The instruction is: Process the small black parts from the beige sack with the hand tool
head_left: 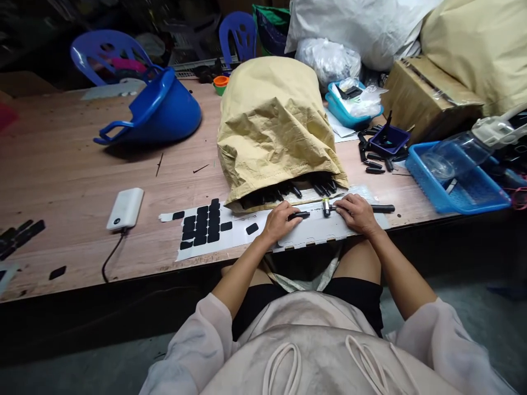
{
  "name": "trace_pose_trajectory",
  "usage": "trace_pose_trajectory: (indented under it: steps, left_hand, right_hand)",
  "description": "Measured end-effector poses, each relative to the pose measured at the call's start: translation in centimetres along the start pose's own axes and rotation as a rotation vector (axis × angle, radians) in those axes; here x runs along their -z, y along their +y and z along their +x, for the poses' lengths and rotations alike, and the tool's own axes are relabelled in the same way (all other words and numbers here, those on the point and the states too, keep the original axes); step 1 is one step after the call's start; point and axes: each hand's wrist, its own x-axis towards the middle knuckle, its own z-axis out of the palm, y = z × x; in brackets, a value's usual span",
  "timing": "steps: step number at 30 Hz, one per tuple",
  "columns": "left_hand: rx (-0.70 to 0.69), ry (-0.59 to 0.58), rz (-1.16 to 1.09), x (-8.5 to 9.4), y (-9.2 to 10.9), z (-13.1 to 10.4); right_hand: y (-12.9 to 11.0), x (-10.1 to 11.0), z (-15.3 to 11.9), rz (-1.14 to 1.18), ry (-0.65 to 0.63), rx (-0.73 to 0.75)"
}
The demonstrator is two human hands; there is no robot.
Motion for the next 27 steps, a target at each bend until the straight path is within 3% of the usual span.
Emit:
trace_pose_trajectory:
  steps: [4,14,21,27]
  left_hand:
    - [-0.046,0.100,-0.071,-1.2,-1.0,-0.4]
    - [-0.015,0.115,-0.134,-1.3,-1.0,0.0]
    - [0.028,0.112,-0.171,-1.7,-1.2,0.4]
    - [0.045,0.093,-0.181,-1.5,-0.9,0.3]
  right_hand:
    - [0.1,0.0,0.0,-0.008,0.003,0.007]
    - [0.0,0.5,0.2,-0.010,-0.007,0.008]
    - [-5.3,0.7,1.3,0.151,0.123,-0.195]
    - [-9.1,-0.4,2.2,0.207,0.077,-0.217]
